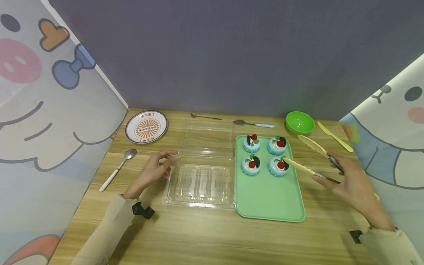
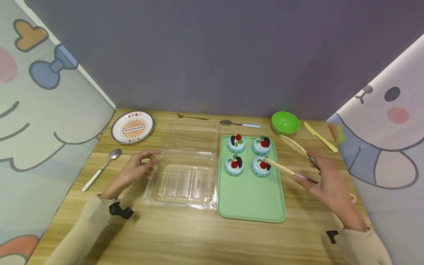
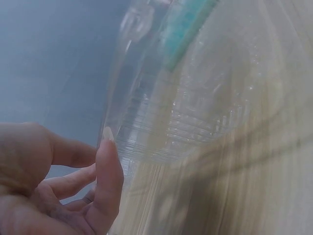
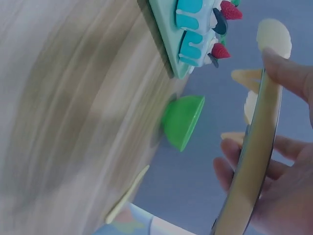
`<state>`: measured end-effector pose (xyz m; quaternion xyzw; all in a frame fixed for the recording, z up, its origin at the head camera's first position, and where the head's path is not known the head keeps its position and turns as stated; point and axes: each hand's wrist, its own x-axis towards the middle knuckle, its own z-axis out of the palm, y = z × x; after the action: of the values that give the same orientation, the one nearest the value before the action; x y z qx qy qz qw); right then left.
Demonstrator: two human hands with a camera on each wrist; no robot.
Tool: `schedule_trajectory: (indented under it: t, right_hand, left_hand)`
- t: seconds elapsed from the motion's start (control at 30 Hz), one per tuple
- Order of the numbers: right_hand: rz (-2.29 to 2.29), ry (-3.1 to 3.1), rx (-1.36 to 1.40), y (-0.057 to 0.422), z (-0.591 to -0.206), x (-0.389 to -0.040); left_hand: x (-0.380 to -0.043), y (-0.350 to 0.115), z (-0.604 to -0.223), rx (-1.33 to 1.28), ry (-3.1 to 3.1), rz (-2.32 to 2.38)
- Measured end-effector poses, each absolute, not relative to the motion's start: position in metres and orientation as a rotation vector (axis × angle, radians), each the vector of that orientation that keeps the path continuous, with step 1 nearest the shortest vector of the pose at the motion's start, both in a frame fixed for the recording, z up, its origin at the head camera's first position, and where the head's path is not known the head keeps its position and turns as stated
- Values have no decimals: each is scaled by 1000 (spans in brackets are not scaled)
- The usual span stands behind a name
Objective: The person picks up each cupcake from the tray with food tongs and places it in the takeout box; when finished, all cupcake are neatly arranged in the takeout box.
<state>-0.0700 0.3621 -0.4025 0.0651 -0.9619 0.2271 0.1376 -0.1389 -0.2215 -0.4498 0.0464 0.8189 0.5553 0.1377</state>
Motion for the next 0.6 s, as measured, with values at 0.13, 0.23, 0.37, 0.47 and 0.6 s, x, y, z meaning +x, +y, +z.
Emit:
schedule_trajectory:
  t: [0.13,0.23,0.37,0.47,0.6]
  right_hand:
    - [534,-2792,293,355,-400,-66]
    - [486,-2797,362,351,-399,-64]
    - [501,-2800,440,351,-399,-63]
    - [524,-2808,479,352,-399,-63]
    - [505,-2821,518,355,-398,-63]
  left_hand:
    - [-137,-222,-450,127,2352,1611]
    - [-134,-223,-451,126,2347,1613]
    - [-133,-223,-452,144,2357,1612]
    - [-133,-223,-452,160,2366,1611]
    - [-136,-221,-451,167,2380,1610]
